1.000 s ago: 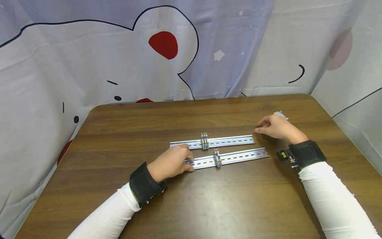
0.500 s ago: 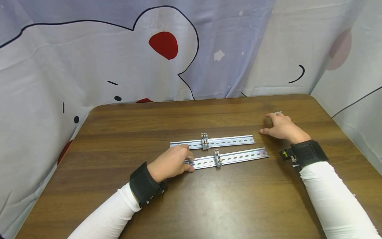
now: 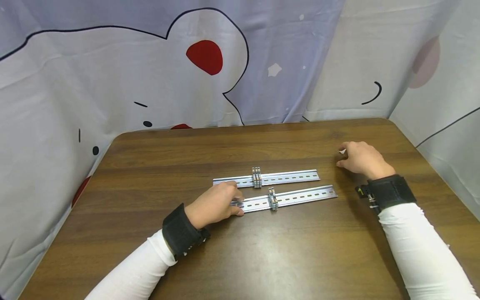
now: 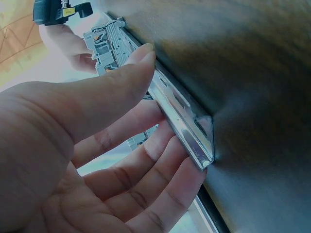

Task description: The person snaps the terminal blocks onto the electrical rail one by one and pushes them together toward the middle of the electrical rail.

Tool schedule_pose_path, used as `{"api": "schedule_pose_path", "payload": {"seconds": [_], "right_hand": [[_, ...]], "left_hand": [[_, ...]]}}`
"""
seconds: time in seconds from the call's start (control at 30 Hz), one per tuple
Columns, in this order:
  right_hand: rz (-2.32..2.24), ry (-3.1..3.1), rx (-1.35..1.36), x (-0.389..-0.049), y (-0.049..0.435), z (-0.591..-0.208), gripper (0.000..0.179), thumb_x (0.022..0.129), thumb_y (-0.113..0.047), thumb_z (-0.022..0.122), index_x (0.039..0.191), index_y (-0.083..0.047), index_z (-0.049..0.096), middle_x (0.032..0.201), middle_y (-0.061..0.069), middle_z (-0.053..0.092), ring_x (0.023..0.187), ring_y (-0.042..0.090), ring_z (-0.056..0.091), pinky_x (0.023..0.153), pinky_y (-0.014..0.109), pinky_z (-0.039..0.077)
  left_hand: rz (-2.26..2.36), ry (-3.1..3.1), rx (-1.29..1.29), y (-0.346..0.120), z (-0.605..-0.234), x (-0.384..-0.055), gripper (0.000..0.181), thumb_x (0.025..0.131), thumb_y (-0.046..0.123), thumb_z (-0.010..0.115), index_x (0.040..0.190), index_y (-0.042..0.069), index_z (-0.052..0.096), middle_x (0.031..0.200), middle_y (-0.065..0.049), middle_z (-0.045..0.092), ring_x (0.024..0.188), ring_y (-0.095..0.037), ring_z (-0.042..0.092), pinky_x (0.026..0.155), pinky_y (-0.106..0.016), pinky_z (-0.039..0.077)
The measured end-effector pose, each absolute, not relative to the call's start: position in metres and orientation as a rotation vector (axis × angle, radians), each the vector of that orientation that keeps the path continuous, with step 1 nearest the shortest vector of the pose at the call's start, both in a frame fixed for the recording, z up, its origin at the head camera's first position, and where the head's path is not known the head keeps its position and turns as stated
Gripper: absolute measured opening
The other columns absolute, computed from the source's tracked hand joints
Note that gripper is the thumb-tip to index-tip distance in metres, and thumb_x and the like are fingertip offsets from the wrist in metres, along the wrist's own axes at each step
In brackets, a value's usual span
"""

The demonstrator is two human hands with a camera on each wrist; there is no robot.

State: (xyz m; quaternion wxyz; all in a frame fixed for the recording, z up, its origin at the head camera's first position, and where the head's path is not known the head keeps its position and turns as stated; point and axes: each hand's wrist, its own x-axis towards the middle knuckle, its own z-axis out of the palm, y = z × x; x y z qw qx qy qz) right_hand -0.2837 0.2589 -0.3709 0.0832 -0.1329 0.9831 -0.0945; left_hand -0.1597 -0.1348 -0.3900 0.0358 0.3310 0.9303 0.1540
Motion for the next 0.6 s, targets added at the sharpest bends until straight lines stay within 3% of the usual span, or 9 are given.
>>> {"api": "schedule_pose_path", "payload": {"seconds": [0.13, 0.23, 0.47, 0.6], "right_hand": [[-0.291, 2.994, -0.421, -0.2812, 0.2570, -0.3694, 0.043, 0.079, -0.011, 0.074, 0.119, 0.001, 0.063, 0.085, 0.009, 0.070, 0.079, 0.032, 0.064, 0.065, 0.049, 0.048], [-0.314, 3.026, -0.399, -0.2815, 0.2559, -0.3703, 0.039, 0.079, -0.011, 0.073, 0.115, 0.001, 0.065, 0.081, 0.009, 0.068, 0.075, 0.031, 0.063, 0.063, 0.049, 0.048], [-0.266, 2.969, -0.380, -0.2830, 0.2579, -0.3757, 0.048, 0.083, -0.018, 0.073, 0.123, 0.004, 0.058, 0.115, 0.030, 0.061, 0.105, 0.049, 0.057, 0.081, 0.060, 0.046], [-0.265, 2.950, -0.405, -0.2840, 0.2583, -0.3772, 0.042, 0.084, -0.016, 0.073, 0.121, 0.001, 0.063, 0.115, 0.031, 0.061, 0.102, 0.045, 0.059, 0.079, 0.058, 0.047]], "left_hand": [[0.485, 2.854, 1.017, -0.1353, -0.3905, -0.1593, 0.017, 0.080, 0.024, 0.081, 0.072, 0.018, 0.067, 0.077, 0.001, 0.059, 0.071, -0.009, 0.048, 0.064, -0.026, 0.041], [0.483, 2.857, 1.013, -0.1358, -0.3909, -0.1588, 0.017, 0.080, 0.024, 0.081, 0.072, 0.018, 0.067, 0.078, 0.001, 0.059, 0.071, -0.010, 0.048, 0.064, -0.026, 0.041], [0.461, 2.861, 1.023, -0.1354, -0.3910, -0.1589, 0.017, 0.080, 0.024, 0.081, 0.073, 0.017, 0.067, 0.079, 0.000, 0.059, 0.072, -0.010, 0.048, 0.064, -0.027, 0.041], [0.461, 2.862, 1.026, -0.1355, -0.3904, -0.1589, 0.018, 0.080, 0.024, 0.081, 0.072, 0.017, 0.066, 0.078, 0.001, 0.059, 0.071, -0.010, 0.047, 0.064, -0.027, 0.040]]}}
